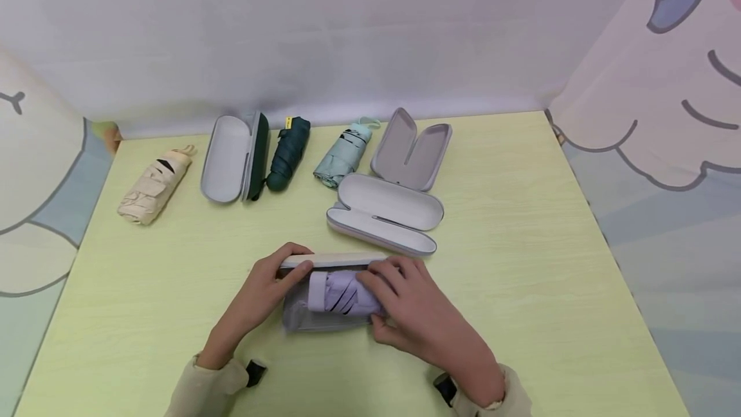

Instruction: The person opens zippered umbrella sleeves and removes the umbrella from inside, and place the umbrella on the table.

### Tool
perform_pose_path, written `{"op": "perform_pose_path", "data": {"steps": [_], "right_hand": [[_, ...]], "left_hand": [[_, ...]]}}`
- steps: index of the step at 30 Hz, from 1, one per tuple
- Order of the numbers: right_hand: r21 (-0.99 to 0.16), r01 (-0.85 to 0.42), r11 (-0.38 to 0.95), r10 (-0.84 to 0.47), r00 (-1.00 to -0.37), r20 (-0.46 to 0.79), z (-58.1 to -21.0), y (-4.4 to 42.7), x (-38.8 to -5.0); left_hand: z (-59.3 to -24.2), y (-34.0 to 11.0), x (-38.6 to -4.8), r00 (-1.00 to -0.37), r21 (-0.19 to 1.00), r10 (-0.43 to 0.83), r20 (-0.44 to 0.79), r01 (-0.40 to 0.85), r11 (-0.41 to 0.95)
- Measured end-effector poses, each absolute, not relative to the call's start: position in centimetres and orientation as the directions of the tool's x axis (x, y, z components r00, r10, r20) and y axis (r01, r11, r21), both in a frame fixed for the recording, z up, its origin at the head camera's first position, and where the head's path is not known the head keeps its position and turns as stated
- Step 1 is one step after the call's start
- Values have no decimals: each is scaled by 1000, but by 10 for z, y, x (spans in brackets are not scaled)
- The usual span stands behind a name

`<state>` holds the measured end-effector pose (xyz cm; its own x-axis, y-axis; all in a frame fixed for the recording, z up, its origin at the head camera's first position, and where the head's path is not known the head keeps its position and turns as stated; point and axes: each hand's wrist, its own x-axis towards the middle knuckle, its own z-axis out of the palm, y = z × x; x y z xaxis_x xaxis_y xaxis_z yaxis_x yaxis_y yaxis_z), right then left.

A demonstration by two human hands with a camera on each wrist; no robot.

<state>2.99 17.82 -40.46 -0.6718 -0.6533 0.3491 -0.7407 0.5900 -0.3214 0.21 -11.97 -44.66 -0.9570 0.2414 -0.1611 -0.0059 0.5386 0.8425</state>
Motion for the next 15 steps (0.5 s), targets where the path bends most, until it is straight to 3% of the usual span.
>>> {"op": "perform_pose_path", "data": {"steps": [8, 15], "right_hand": [[-279, -690, 668, -598, -721, 351, -393, 207, 12], [-278, -661, 697, -516, -732, 446, -394, 235, -11]], "left_hand": [[-448, -121, 2, -957, 842, 242, -159, -3, 539], [-449, -121, 3, -959, 838, 231, -167, -15, 545]]}}
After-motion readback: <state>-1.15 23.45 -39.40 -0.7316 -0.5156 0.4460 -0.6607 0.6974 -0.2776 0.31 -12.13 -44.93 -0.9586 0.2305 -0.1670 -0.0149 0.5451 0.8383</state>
